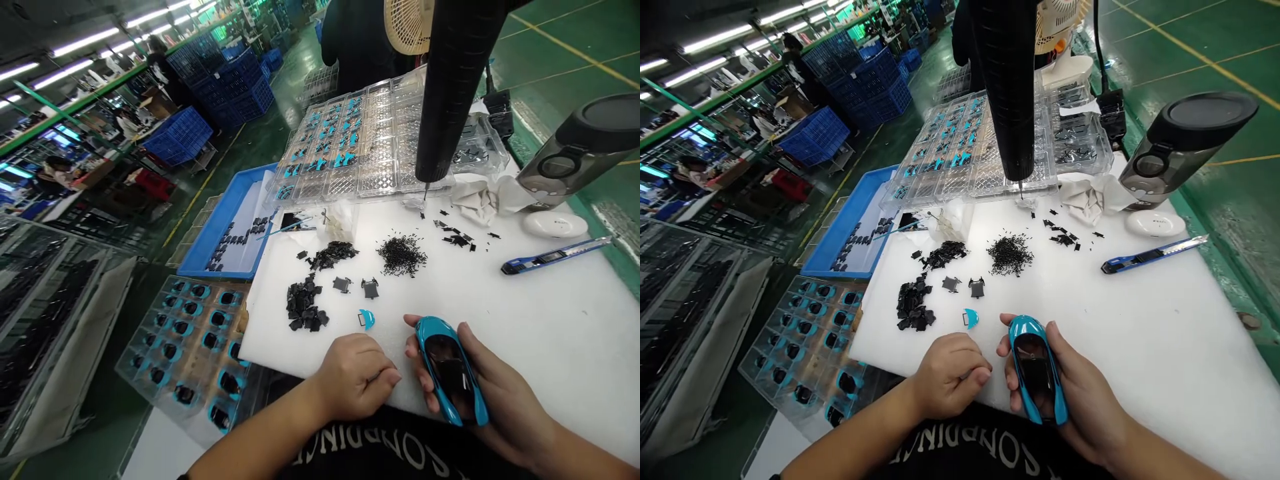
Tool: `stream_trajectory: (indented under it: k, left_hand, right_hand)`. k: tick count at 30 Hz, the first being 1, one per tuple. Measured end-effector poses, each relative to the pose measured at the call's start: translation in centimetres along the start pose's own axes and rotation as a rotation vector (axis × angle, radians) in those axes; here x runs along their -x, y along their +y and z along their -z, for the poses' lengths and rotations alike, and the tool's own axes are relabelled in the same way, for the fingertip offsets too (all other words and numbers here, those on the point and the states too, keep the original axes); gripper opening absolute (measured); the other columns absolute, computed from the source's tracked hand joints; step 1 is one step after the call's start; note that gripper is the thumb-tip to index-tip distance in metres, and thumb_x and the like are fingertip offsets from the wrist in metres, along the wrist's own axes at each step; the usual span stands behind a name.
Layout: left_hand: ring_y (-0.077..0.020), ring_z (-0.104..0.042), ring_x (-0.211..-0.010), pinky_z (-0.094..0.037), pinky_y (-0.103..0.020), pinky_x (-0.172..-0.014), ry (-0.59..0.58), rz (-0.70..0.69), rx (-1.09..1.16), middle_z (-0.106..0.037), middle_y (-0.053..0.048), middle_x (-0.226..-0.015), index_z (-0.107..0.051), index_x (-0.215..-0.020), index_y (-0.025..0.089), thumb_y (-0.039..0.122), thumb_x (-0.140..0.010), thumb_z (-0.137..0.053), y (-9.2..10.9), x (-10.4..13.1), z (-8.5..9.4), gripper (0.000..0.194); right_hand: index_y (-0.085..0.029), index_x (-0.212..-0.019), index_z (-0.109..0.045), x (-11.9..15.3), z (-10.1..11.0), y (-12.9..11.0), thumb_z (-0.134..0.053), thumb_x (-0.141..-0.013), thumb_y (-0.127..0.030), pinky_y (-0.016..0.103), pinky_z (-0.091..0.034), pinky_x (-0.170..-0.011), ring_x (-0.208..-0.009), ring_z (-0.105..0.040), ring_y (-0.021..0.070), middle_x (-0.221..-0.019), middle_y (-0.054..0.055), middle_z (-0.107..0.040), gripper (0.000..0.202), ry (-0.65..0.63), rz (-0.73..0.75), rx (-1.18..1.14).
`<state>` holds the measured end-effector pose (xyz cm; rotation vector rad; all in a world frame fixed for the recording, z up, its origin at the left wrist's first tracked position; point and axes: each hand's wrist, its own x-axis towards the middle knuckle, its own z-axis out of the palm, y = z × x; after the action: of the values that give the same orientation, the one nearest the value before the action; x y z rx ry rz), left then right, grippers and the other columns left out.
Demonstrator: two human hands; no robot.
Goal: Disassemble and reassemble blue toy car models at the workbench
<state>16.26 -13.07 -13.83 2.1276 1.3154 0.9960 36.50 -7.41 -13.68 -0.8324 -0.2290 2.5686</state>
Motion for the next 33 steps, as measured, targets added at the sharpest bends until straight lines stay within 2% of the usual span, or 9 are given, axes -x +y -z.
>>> stream_trajectory:
  k: [4, 8, 10, 13, 15, 17, 20, 27, 33]
  left_hand:
    - [-0.0152, -0.06, -0.061, -0.048, -0.028, -0.06, 0.028, 0.014, 0.051, -0.066, -0.005, -0.064, -0.066, -0.08, 0.016, 0.025, -0.09, -0.052, 0.7, 0.3, 0.6, 0.02]
    - [-0.0151, -0.061, -0.071, -0.05, -0.026, -0.065, 0.115, 0.133, -0.086, -0.067, -0.005, -0.076, -0.066, -0.088, 0.017, 0.021, -0.089, -0.057, 0.5, 0.2, 4.0, 0.01]
    - [-0.0154, -0.06, -0.073, -0.048, -0.027, -0.065, 0.152, 0.262, -0.226, -0.066, -0.005, -0.079, -0.065, -0.087, 0.018, 0.019, -0.089, -0.056, -0.7, -0.6, 6.4, 0.01]
    - [-0.0181, -0.06, -0.077, -0.048, -0.03, -0.069, 0.048, 0.588, -0.569, -0.064, -0.005, -0.088, -0.064, -0.088, 0.019, 0.028, -0.088, -0.057, -3.4, -2.4, 9.5, 0.011]
    - [-0.021, -0.061, -0.082, -0.048, -0.032, -0.073, -0.004, 0.661, -0.656, -0.064, -0.006, -0.093, -0.063, -0.09, 0.019, 0.032, -0.084, -0.061, -5.2, -3.5, 10.6, 0.014]
    - [-0.0229, -0.061, -0.085, -0.047, -0.033, -0.074, -0.031, 0.668, -0.671, -0.063, -0.006, -0.095, -0.062, -0.089, 0.019, 0.033, -0.082, -0.062, -6.5, -4.3, 10.8, 0.016]
    - [-0.0238, -0.061, -0.088, -0.046, -0.034, -0.076, -0.067, 0.67, -0.686, -0.063, -0.006, -0.093, -0.062, -0.086, 0.019, 0.032, -0.083, -0.059, -7.3, -5.0, 10.2, 0.013]
    - [-0.0257, -0.059, -0.09, -0.044, -0.035, -0.079, -0.086, 0.664, -0.704, -0.062, -0.008, -0.091, -0.061, -0.084, 0.019, 0.027, -0.086, -0.048, -6.9, -5.1, 9.6, 0.015]
    - [-0.0244, -0.06, -0.084, -0.043, -0.034, -0.07, -0.03, 0.699, -0.697, -0.065, -0.008, -0.093, -0.056, -0.082, 0.019, 0.028, -0.085, -0.049, -6.0, -4.9, 10.0, 0.011]
  right_hand:
    - [-0.026, -0.131, -0.057, 0.1, -0.3, -0.1, -0.046, -0.094, -0.054, 0.033, -0.054, -0.059, -0.068, -0.061, 0.0207, -0.093, 0.007, -0.065, 0.047, 0.01, 0.014, 0.014]
    - [-0.026, -0.127, -0.059, 0.2, -0.9, -0.2, -0.046, -0.095, -0.049, 0.034, -0.054, -0.059, -0.068, -0.059, 0.0203, -0.095, 0.007, -0.064, 0.041, 0.012, 0.046, 0.034]
    - [-0.025, -0.125, -0.06, 0.2, -1.1, -0.2, -0.046, -0.096, -0.048, 0.035, -0.055, -0.059, -0.068, -0.058, 0.0198, -0.095, 0.007, -0.064, 0.04, 0.017, 0.053, 0.038]
    - [-0.025, -0.125, -0.06, 0.3, -1.1, -0.2, -0.046, -0.096, -0.049, 0.035, -0.054, -0.059, -0.068, -0.058, 0.0194, -0.096, 0.007, -0.064, 0.04, 0.017, 0.058, 0.048]
    - [-0.025, -0.127, -0.058, 0.3, -1.0, -0.2, -0.046, -0.096, -0.051, 0.035, -0.054, -0.059, -0.068, -0.058, 0.0191, -0.097, 0.007, -0.064, 0.042, 0.014, 0.062, 0.056]
    - [-0.026, -0.129, -0.056, 0.3, -0.8, -0.2, -0.046, -0.095, -0.053, 0.034, -0.054, -0.059, -0.065, -0.059, 0.0185, -0.096, 0.006, -0.065, 0.044, 0.011, 0.055, 0.071]
    - [-0.026, -0.132, -0.052, 0.3, -0.7, -0.2, -0.045, -0.095, -0.055, 0.033, -0.053, -0.06, -0.061, -0.061, 0.018, -0.093, 0.006, -0.066, 0.047, -0.006, 0.043, 0.096]
    - [-0.023, -0.131, -0.052, 0.2, -0.9, -0.3, -0.041, -0.098, -0.054, 0.031, -0.052, -0.058, -0.063, -0.063, 0.0174, -0.096, 0.007, -0.066, 0.047, -0.045, 0.084, 0.106]
    - [-0.021, -0.131, -0.052, 0.2, -0.8, -0.1, -0.038, -0.099, -0.054, 0.03, -0.053, -0.056, -0.062, -0.063, 0.0164, -0.102, 0.008, -0.066, 0.048, -0.078, 0.101, 0.102]
